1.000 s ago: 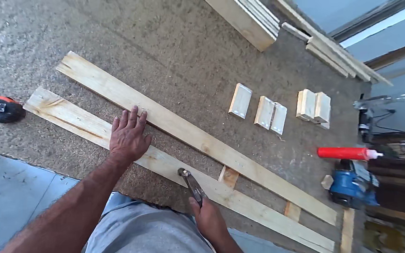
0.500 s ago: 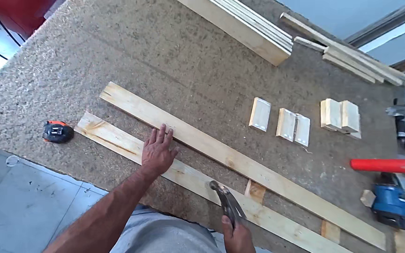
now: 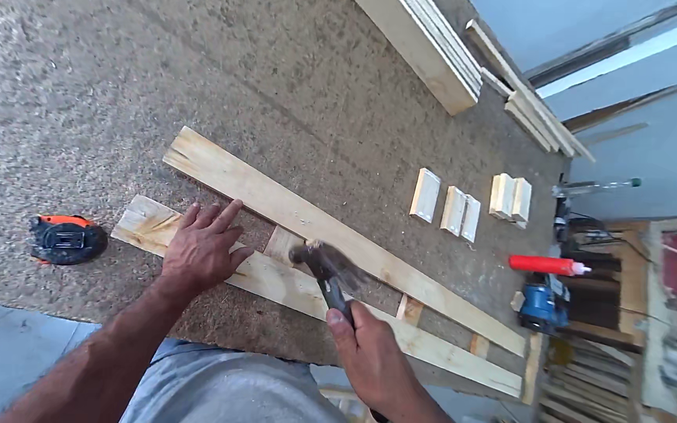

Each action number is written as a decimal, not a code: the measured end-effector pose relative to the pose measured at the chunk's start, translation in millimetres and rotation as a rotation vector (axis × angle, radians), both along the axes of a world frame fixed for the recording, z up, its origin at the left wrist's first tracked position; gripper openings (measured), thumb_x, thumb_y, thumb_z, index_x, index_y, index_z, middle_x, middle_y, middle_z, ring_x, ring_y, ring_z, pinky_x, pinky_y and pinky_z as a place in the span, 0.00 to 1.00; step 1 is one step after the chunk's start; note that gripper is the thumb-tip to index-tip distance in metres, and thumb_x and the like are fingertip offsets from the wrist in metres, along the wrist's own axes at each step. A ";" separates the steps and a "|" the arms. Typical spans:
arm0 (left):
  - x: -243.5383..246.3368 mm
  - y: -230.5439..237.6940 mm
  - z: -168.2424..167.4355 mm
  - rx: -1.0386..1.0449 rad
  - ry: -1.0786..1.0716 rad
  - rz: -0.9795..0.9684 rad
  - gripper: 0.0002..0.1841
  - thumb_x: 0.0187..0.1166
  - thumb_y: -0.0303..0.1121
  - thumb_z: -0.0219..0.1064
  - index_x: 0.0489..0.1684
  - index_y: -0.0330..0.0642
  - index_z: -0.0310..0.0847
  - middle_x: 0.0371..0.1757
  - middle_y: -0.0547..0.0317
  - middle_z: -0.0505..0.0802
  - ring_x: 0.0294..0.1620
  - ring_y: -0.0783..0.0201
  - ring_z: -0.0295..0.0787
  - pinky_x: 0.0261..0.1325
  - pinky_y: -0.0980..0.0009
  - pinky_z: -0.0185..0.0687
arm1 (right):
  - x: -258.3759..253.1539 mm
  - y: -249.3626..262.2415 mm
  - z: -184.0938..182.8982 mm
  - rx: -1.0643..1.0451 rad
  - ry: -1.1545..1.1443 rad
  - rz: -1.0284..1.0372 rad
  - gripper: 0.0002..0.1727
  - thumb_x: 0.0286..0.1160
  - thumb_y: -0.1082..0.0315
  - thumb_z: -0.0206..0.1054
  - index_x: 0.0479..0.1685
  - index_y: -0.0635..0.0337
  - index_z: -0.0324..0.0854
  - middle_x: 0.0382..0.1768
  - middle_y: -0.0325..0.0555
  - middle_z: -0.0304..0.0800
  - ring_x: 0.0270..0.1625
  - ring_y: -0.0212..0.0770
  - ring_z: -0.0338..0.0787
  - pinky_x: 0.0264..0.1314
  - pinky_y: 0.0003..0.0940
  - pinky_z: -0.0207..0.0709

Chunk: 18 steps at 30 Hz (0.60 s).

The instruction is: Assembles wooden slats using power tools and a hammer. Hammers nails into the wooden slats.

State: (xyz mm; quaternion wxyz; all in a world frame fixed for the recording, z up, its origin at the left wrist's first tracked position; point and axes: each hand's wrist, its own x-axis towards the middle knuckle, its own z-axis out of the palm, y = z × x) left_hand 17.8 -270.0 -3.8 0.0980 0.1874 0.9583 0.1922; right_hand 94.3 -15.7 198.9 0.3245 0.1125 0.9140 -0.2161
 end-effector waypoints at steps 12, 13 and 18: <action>-0.8 0.4 -0.4 0.015 0.017 0.019 0.35 0.84 0.69 0.43 0.61 0.60 0.92 0.94 0.70 0.65 0.90 0.51 0.64 0.91 0.39 0.50 | -16.3 1.8 19.1 -0.213 0.279 -0.212 0.33 0.89 0.36 0.48 0.47 0.61 0.79 0.21 0.37 0.80 0.16 0.35 0.82 0.17 0.35 0.82; -1.1 0.0 -0.6 0.012 0.019 0.022 0.35 0.84 0.69 0.43 0.61 0.60 0.92 0.94 0.71 0.65 0.91 0.52 0.64 0.91 0.40 0.50 | -9.0 9.2 4.8 -0.134 0.123 -0.196 0.32 0.89 0.39 0.47 0.48 0.62 0.80 0.21 0.39 0.80 0.19 0.38 0.83 0.21 0.39 0.83; -0.3 2.2 -3.0 0.005 0.035 0.038 0.35 0.84 0.70 0.42 0.60 0.60 0.92 0.93 0.70 0.67 0.90 0.52 0.65 0.90 0.40 0.53 | -20.1 35.7 19.8 0.093 -0.479 -0.102 0.33 0.88 0.35 0.46 0.51 0.58 0.79 0.27 0.47 0.82 0.24 0.46 0.85 0.28 0.47 0.83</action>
